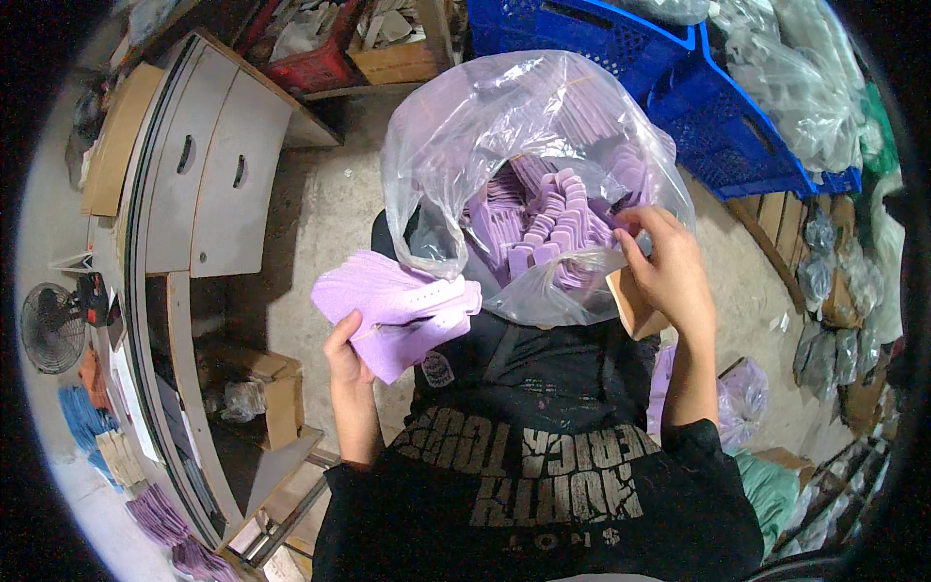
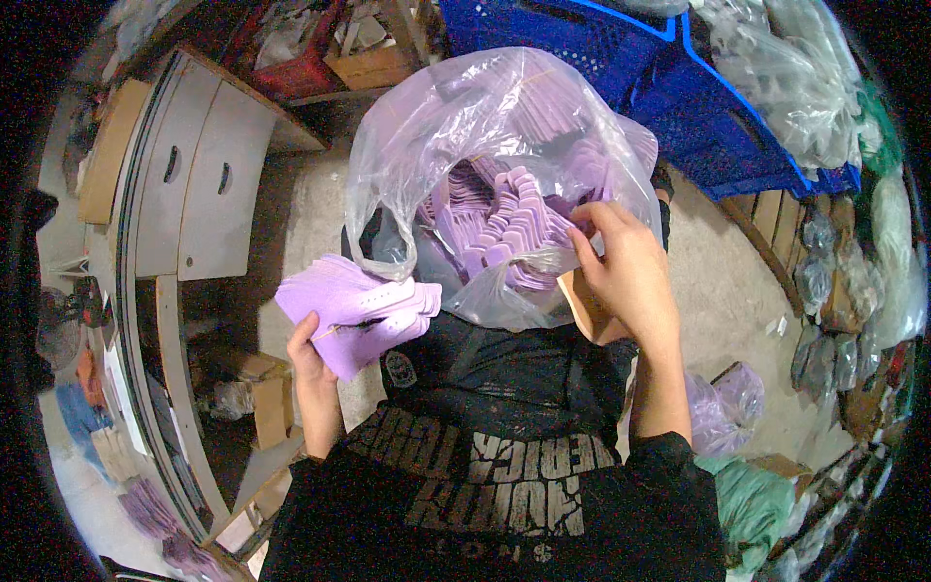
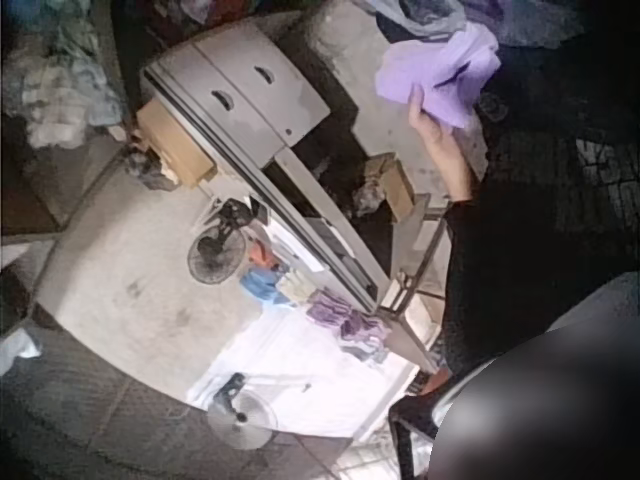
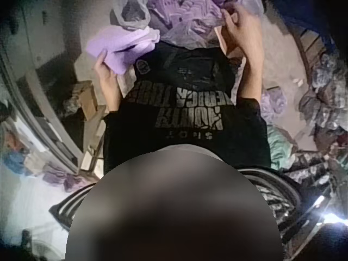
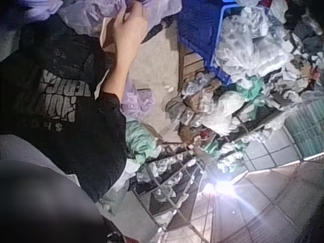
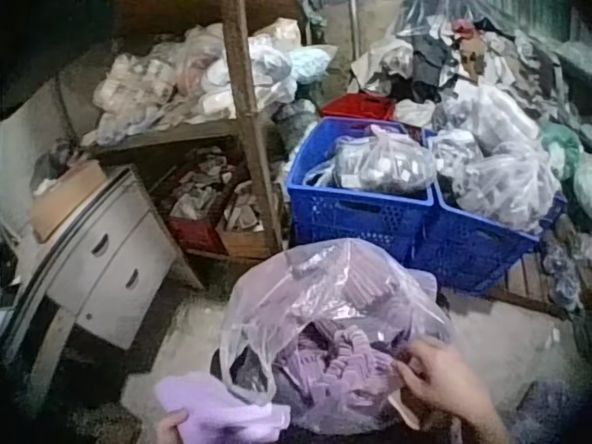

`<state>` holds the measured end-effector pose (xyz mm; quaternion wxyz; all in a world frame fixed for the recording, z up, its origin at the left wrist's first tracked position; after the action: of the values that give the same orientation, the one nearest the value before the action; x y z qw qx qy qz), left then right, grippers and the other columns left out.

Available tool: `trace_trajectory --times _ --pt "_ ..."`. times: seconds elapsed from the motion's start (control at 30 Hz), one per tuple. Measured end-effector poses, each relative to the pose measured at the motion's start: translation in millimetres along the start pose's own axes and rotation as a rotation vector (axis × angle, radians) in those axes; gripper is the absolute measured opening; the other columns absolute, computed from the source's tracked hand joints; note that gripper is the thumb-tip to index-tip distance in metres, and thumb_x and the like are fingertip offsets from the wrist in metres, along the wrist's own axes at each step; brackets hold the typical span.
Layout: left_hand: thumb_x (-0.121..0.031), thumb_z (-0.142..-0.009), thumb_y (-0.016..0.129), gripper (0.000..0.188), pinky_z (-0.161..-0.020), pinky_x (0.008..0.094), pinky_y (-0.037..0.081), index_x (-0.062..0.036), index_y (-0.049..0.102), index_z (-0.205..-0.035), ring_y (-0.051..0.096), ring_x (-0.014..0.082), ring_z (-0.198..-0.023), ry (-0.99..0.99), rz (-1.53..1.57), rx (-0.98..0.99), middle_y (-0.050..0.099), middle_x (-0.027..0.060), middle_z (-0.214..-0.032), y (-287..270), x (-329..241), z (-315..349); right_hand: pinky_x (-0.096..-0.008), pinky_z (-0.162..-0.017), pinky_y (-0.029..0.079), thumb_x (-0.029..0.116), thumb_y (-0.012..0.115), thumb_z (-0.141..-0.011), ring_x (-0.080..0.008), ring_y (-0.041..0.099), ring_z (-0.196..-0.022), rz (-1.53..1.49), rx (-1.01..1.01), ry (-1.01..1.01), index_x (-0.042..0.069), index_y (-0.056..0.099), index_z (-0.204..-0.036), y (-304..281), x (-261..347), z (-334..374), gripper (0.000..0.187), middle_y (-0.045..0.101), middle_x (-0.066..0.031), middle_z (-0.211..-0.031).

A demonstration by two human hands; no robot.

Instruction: The person opens a plastic bag containing purple plastic hangers, removes bundles, and places them into a blue crate. They handle the hangers by hand, separating and stacking them before transferring them to the crate.

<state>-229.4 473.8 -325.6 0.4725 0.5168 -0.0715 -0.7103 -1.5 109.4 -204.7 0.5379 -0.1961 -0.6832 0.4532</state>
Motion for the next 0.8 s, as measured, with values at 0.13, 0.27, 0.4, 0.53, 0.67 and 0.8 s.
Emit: trace_trajectory --times 0.13,0.27,0.4,0.53,0.67,0.8 --pt "-0.021 -0.093 0.068 0.063 -0.109 0.0479 0.048 0.0054 0.046 -0.146 0.061 0.0352 -0.126 0.037 0.153 0.043 0.061 0.021 -0.138 12 0 -3 -0.0464 -0.093 0.054 0.023 0.08 -0.085 -0.04 0.067 -0.112 0.093 0.116 0.031 0.005 0.063 -0.127 16 -12 -1 0.049 0.067 -0.0177 -0.123" --pt "-0.021 -0.096 0.068 0.062 -0.111 0.045 0.046 0.0061 0.045 -0.146 0.059 0.0327 -0.129 -0.121 -0.114 -0.093 0.06 0.0203 -0.14 18 13 -18 -0.0495 -0.095 0.056 0.038 0.09 -0.07 -0.044 0.065 -0.116 0.142 0.181 -0.039 0.007 0.041 -0.151 46 -10 -1 0.1 0.053 -0.0201 -0.145" --pt "-0.021 -0.097 0.068 0.06 -0.109 0.0419 0.047 0.0068 0.047 -0.145 0.06 0.0299 -0.128 -0.056 -0.358 0.01 0.062 0.0199 -0.137 33 13 -25 -0.05 -0.092 0.058 0.052 0.095 -0.058 -0.0462 0.064 -0.118 0.11 0.178 0.0 0.0 0.028 -0.156 72 -3 1 0.13 0.046 -0.0271 -0.149" --pt "-0.024 -0.098 0.067 0.059 -0.11 0.0443 0.047 0.0061 0.048 -0.145 0.061 0.0318 -0.127 -0.094 -0.255 -0.019 0.062 0.0205 -0.137 40 14 -25 -0.0514 -0.085 0.06 0.055 0.094 -0.058 -0.0475 0.066 -0.111 0.086 0.066 -0.009 -0.003 0.029 -0.153 80 3 -3 0.129 0.048 -0.0277 -0.143" --pt "-0.026 -0.099 0.065 0.056 -0.11 0.0457 0.048 0.0063 0.049 -0.143 0.062 0.0335 -0.124 -0.051 -0.053 -0.002 0.063 0.0212 -0.135 47 10 -25 -0.0519 -0.083 0.059 0.053 0.093 -0.061 -0.0483 0.067 -0.105 0.086 0.127 -0.006 -0.001 0.035 -0.147 86 -2 -2 0.118 0.048 -0.0271 -0.141" --pt "-0.027 -0.101 0.064 0.054 -0.11 0.0441 0.049 0.0082 0.051 -0.14 0.063 0.0319 -0.123 0.071 0.055 0.078 0.064 0.0211 -0.132 50 -5 -29 -0.0523 -0.083 0.058 0.052 0.09 -0.067 -0.0468 0.068 -0.105 0.053 0.128 0.009 0.0 0.041 -0.14 88 -5 -2 0.103 0.053 -0.0258 -0.137"
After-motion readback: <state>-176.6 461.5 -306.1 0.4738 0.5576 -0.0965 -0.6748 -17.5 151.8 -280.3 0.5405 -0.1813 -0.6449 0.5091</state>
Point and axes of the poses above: each hand's wrist, its own z-axis away from the middle knuckle, its own y-axis out of the palm, x = y × z, the point moved 5 cm from there along -z, towards the middle knuckle
